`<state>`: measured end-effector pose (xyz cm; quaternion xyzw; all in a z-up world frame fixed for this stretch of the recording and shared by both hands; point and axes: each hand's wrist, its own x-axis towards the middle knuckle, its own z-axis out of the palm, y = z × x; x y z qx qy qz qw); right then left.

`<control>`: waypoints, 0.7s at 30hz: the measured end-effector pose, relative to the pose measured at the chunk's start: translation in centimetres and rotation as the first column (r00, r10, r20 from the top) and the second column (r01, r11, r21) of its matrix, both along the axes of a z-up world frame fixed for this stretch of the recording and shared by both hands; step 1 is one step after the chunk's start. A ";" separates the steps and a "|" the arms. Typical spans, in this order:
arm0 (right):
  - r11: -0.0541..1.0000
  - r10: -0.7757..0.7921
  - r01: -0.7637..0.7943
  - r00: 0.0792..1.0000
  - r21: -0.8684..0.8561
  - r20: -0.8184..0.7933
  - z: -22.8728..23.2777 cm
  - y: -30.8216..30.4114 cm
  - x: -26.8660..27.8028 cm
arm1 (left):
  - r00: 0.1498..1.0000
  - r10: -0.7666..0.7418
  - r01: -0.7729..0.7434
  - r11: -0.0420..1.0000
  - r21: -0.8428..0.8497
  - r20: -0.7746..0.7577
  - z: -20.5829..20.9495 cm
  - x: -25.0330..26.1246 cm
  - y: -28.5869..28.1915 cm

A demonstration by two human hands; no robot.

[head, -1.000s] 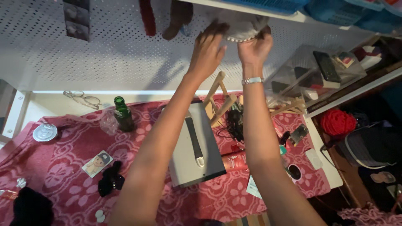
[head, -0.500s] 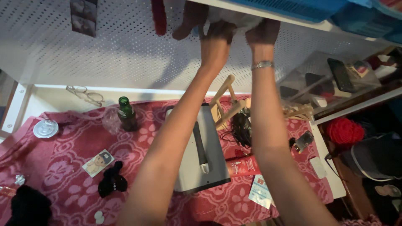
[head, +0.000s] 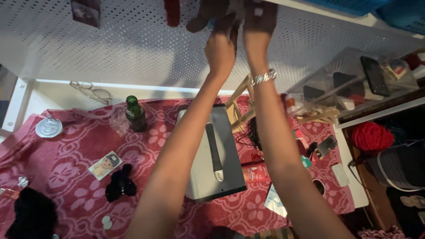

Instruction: The person wipes a whiteboard with a cloth and then organizes various objects on a table, including placing items into a small container and arranging a headset and cables.

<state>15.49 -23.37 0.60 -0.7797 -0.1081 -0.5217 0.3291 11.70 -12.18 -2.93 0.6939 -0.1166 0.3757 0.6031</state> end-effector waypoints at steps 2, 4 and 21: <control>0.967 0.129 -0.115 0.991 0.229 -0.046 -0.5 2.7 -2.8 | 1.000 0.003 -0.003 0.995 0.104 -0.002 -0.7 -0.3 0.5; 0.967 0.148 -0.135 0.988 0.217 -0.043 -0.5 4.4 -4.7 | 1.000 0.017 -0.017 0.997 0.080 0.001 -1.9 -2.1 0.8; 0.314 0.719 -0.455 0.687 0.833 0.105 -3.4 -1.3 2.3 | 0.998 -0.025 0.028 0.998 0.056 -0.062 -0.7 -1.9 1.6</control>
